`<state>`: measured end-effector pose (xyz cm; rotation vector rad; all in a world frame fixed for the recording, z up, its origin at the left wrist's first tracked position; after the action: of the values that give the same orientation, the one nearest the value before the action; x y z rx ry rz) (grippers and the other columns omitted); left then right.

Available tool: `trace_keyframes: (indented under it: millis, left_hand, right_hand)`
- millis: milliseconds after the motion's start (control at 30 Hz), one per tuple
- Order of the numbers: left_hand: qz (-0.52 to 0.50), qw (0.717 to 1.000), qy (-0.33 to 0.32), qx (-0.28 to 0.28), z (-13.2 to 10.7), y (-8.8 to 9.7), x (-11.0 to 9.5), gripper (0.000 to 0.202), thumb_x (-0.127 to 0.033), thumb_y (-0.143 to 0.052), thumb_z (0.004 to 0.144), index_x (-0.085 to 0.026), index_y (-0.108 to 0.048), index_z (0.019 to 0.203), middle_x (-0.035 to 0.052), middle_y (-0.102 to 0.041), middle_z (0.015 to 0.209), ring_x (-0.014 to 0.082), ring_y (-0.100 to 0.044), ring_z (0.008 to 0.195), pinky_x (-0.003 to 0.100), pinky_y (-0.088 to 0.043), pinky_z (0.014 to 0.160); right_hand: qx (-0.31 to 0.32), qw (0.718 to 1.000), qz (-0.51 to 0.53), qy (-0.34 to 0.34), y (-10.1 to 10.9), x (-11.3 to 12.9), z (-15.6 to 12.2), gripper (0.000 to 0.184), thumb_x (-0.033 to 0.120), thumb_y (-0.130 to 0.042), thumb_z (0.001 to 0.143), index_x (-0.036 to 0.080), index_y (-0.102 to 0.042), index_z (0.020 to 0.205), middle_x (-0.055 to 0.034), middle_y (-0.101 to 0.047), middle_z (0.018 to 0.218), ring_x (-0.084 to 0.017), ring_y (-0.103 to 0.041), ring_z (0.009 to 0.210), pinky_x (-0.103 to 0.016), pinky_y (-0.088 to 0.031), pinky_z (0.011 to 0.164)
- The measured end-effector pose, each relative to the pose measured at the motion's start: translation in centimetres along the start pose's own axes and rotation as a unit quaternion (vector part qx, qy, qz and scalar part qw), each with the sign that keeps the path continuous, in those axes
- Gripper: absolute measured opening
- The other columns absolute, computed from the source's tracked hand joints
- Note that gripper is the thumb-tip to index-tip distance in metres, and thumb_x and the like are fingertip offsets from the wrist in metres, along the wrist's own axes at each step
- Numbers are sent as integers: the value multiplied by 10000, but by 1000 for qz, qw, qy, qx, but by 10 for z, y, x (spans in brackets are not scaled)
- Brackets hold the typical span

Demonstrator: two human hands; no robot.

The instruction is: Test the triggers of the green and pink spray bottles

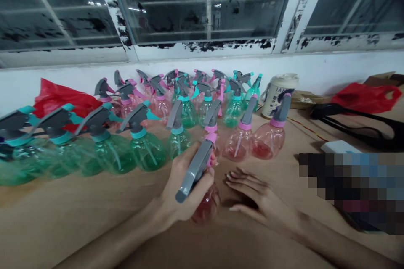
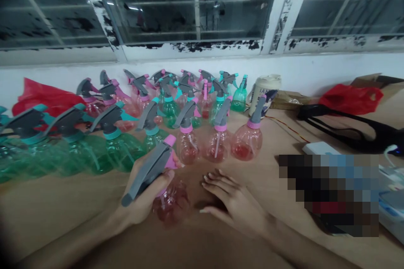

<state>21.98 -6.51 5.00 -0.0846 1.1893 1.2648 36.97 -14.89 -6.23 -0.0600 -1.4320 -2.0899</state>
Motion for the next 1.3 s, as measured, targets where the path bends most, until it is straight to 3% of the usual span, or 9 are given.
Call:
trace_keyframes:
  millis: [167, 267, 367, 567, 733, 900, 1033, 1300]
  left_hand:
    - [8, 999, -9, -34, 0, 0, 2, 129, -224, -484, 789, -264, -551, 892, -15, -579, 771, 166, -550, 623, 329, -511, 628]
    - [22, 999, 9, -41, 0, -1, 7, 69, -251, -520, 807, -249, -535, 874, -29, -536, 718, 149, -524, 602, 290, -484, 575]
    - [21, 999, 17, -42, 0, -3, 6, 132, -264, -552, 805, -246, -535, 935, -32, -530, 730, 136, -514, 594, 254, -450, 519]
    - [-2, 999, 22, -35, 3, -5, 4, 182, -227, -559, 783, -246, -543, 964, -80, -436, 635, 80, -352, 423, 221, -340, 407]
    - [10, 999, 29, -21, 3, -6, 5, 269, -255, -545, 796, -259, -569, 1063, -69, -476, 645, 103, -414, 446, 240, -394, 447]
    - [22, 999, 33, -27, 2, -4, 5, 195, -270, -535, 809, -273, -585, 998, -14, -616, 798, 159, -567, 616, 300, -510, 619]
    - [3, 999, 14, -30, 2, -3, 5, 184, -265, -507, 830, -275, -591, 993, 8, -643, 905, 182, -615, 755, 326, -525, 730]
    - [6, 998, 59, -19, 1, -3, 7, 139, -367, -514, 885, -248, -581, 864, -29, -517, 640, 170, -553, 625, 318, -500, 626]
  right_hand:
    - [18, 1000, 16, -17, -2, -3, 0, 459, 394, -613, 887, 171, -576, 1287, -111, -619, 1308, -261, -551, 1242, -489, -431, 1066]
    - [22, 998, 43, -33, -2, -6, -1, 456, 394, -621, 883, 216, -567, 1300, -85, -617, 1316, -244, -557, 1236, -471, -437, 1066]
    - [26, 997, 57, -46, -2, -8, -2, 462, 405, -627, 877, 241, -565, 1304, -69, -616, 1322, -240, -547, 1248, -476, -423, 1078]
    - [46, 996, 50, -52, -3, -8, -4, 485, 424, -603, 892, 230, -537, 1331, -72, -578, 1365, -239, -511, 1283, -484, -387, 1104]
    - [45, 996, 51, -62, -1, -6, -5, 475, 425, -606, 888, 234, -555, 1320, -75, -578, 1363, -243, -510, 1283, -479, -396, 1097]
    - [42, 996, 51, -61, -2, -7, -5, 480, 431, -619, 878, 246, -559, 1317, -70, -583, 1358, -245, -518, 1275, -485, -384, 1104]
    - [49, 996, 40, -58, -4, -7, -7, 478, 428, -604, 890, 246, -545, 1328, -65, -569, 1372, -242, -509, 1284, -485, -393, 1100]
    - [62, 996, 23, -64, -4, -4, -7, 480, 445, -575, 903, 199, -557, 1315, -80, -548, 1389, -244, -490, 1300, -496, -383, 1106]
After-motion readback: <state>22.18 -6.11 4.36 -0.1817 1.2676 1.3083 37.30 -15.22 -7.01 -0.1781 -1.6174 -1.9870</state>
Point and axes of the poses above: each hand's wrist, its own z-axis towards the middle knuckle, its own y-axis out of the back of the hand, x = y × z, the point moved 6 cm from there along z, towards the middle knuckle
